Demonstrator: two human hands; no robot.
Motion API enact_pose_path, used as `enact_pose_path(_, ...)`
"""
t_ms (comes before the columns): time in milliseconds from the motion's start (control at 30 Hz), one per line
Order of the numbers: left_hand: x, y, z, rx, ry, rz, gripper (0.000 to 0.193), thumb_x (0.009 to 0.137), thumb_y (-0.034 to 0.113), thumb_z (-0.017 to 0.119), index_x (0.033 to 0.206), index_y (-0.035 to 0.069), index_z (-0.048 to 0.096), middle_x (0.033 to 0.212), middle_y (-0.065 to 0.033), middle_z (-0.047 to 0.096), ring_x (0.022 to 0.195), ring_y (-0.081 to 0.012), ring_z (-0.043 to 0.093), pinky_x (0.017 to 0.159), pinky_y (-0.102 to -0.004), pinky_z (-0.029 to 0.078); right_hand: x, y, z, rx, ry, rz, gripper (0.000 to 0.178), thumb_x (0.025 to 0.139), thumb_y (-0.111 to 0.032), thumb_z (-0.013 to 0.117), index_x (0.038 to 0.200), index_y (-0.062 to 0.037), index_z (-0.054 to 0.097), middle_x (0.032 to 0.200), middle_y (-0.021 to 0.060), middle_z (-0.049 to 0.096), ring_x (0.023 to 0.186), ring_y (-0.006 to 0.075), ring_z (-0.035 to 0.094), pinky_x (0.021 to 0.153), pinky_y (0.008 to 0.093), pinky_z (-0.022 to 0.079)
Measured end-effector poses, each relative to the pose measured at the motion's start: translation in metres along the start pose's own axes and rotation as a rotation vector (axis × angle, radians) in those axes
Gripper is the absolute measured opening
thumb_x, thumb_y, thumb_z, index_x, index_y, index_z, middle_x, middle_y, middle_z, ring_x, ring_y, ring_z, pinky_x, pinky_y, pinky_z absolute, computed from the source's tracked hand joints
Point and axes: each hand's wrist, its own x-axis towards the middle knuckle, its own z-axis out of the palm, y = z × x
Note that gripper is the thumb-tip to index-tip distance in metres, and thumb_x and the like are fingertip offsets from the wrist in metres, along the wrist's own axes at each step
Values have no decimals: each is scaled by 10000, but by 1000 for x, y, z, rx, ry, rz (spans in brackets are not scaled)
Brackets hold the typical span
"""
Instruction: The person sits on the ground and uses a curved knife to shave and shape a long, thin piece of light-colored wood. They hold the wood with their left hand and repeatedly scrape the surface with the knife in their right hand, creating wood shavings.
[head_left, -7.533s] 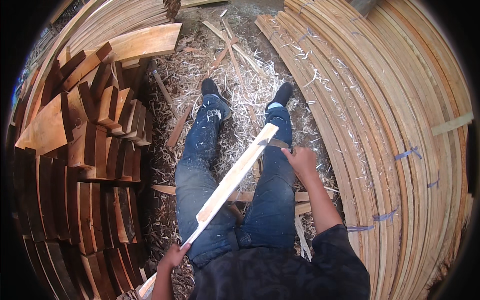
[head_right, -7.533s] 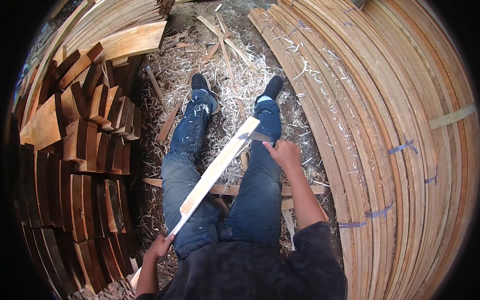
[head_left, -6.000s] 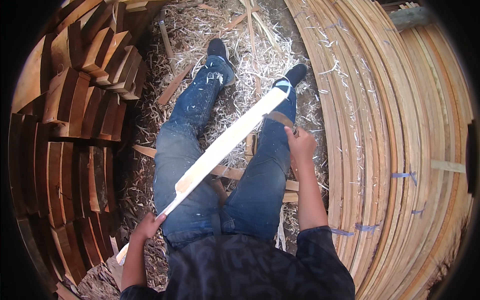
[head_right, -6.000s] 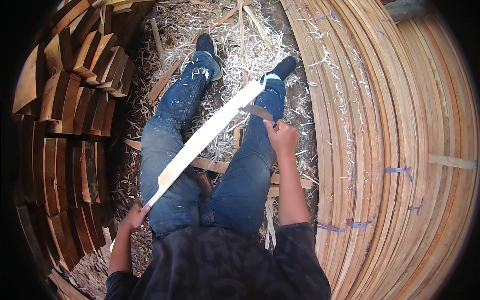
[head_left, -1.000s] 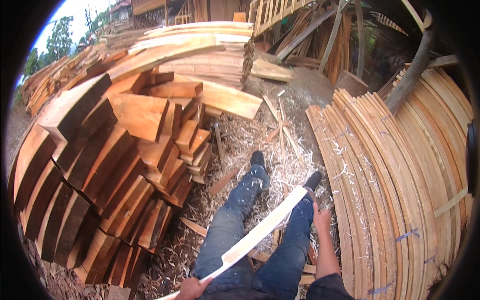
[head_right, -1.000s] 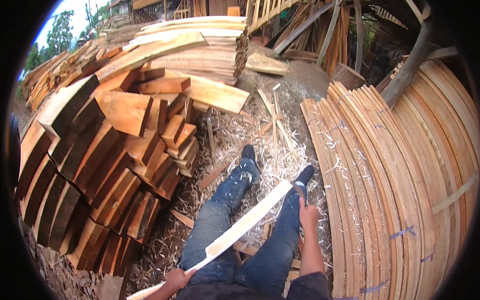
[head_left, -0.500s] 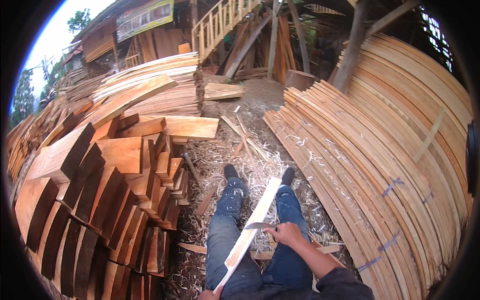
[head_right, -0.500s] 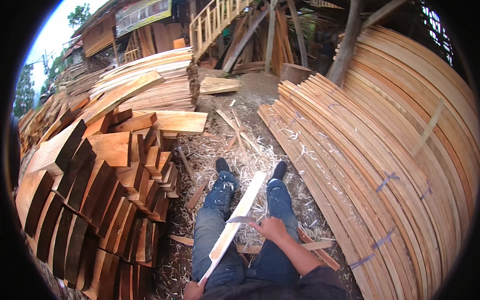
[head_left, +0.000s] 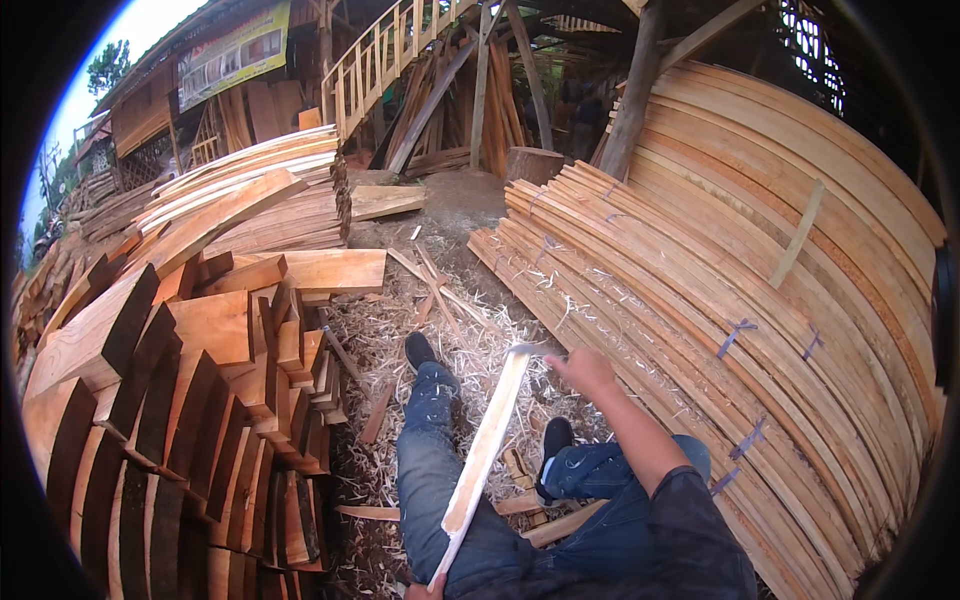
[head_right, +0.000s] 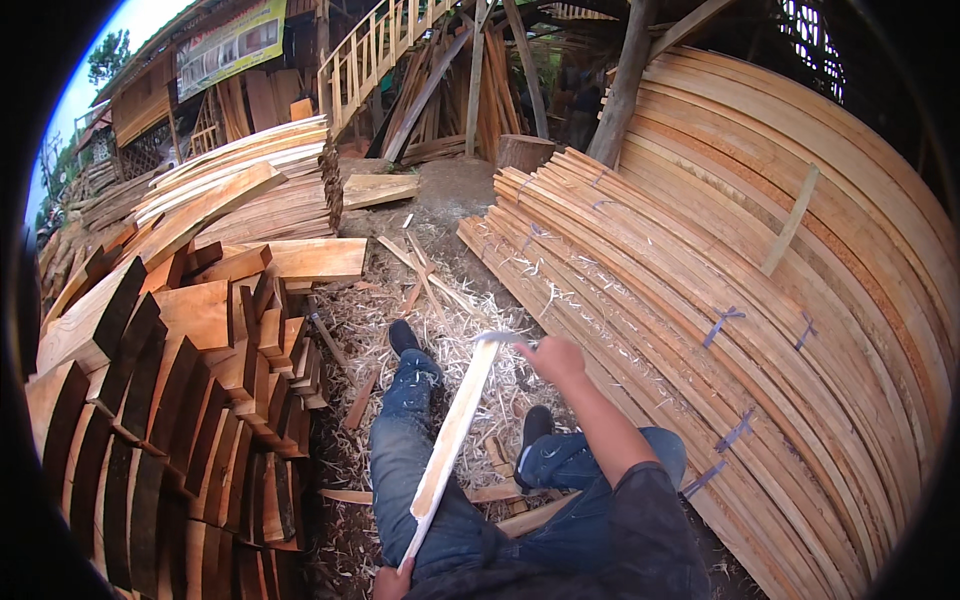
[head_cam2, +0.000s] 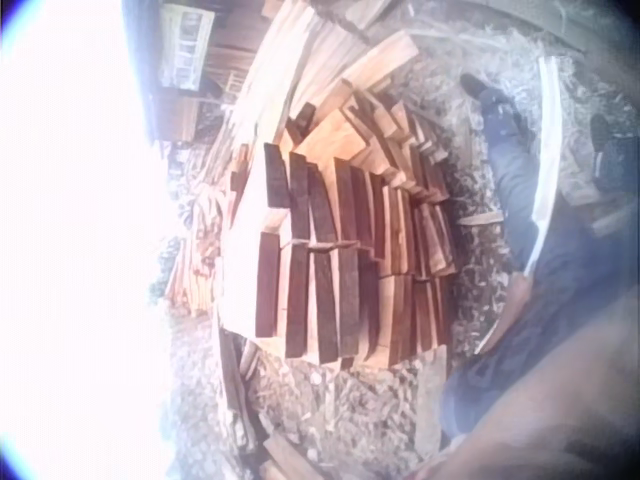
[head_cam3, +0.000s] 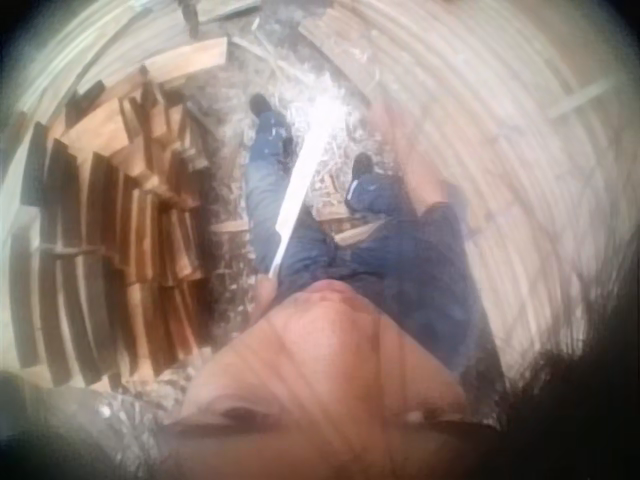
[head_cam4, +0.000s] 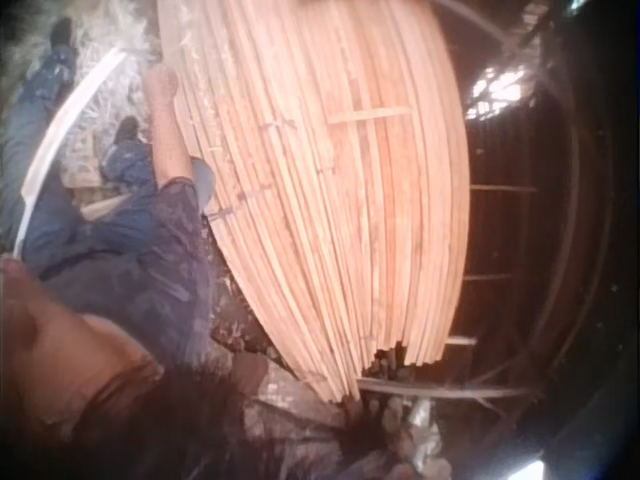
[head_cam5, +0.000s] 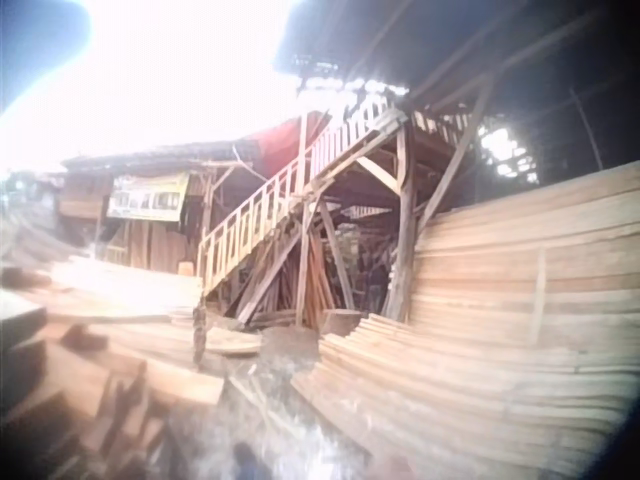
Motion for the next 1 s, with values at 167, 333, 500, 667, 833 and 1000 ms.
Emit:
enact_pose_path(167, -3, -16, 4, -17, 22, -22, 717, 818, 599, 519, 699, -98, 639, 631, -307, 576, 685, -437, 624, 628, -493, 471, 26, 29, -33, 2, 68, 78, 793, 783, -706, 457, 761, 57, 667, 781, 276, 636, 777, 397, 641, 708, 462, 501)
enact_pose_path(333, -7, 4, -13, -71, -43, -33, 648, 838, 533, 539, 674, -87, 630, 583, -294, 549, 631, -436, 611, 589, -487, 469, 22, 9, -57, -88, -116, -73, 778, 754, -703, 514, 751, 60, 662, 732, 251, 641, 730, 389, 643, 707, 459, 497)
enact_pose_path(500, -17, -22, 4, 68, 117, 129, 520, 790, 528, 588, 664, 33, 685, 549, -210, 571, 556, -390, 601, 541, -454, 473, 25, 0, 22, 769, -276, -52, 678, 807, -520, 611, 1050, 111, 558, 500, 70, 518, 437, 169, 514, 424, 318, 404)
enact_pose_path(667, -17, -5, -12, 221, -128, 20, 514, 799, 539, 570, 744, 42, 686, 637, -210, 603, 637, -375, 616, 611, -454, 480, 6, -9, 69, 1171, -439, 253, 493, 807, -282, 698, 1048, 112, 525, 468, -17, 449, 343, 52, 369, 334, 238, 277)
enact_pose_path(833, -7, 67, -90, 284, -187, -133, 558, 821, 514, 567, 1036, -1, 592, 964, -228, 605, 960, -380, 570, 815, -429, 445, -10, -29, 41, 1077, -461, 80, 378, 821, -254, 681, 971, 85, 610, 609, 22, 583, 470, 47, 480, 418, 227, 355)
enact_pose_path(1000, 62, 162, -111, -123, 21, 418, 506, 796, 363, 628, 1117, -11, 514, 1009, -185, 551, 979, -315, 545, 861, -385, 422, -26, -14, 32, 1209, -408, 95, 343, 819, -202, 686, 998, 81, 611, 807, 91, 670, 682, 65, 598, 594, 218, 456)
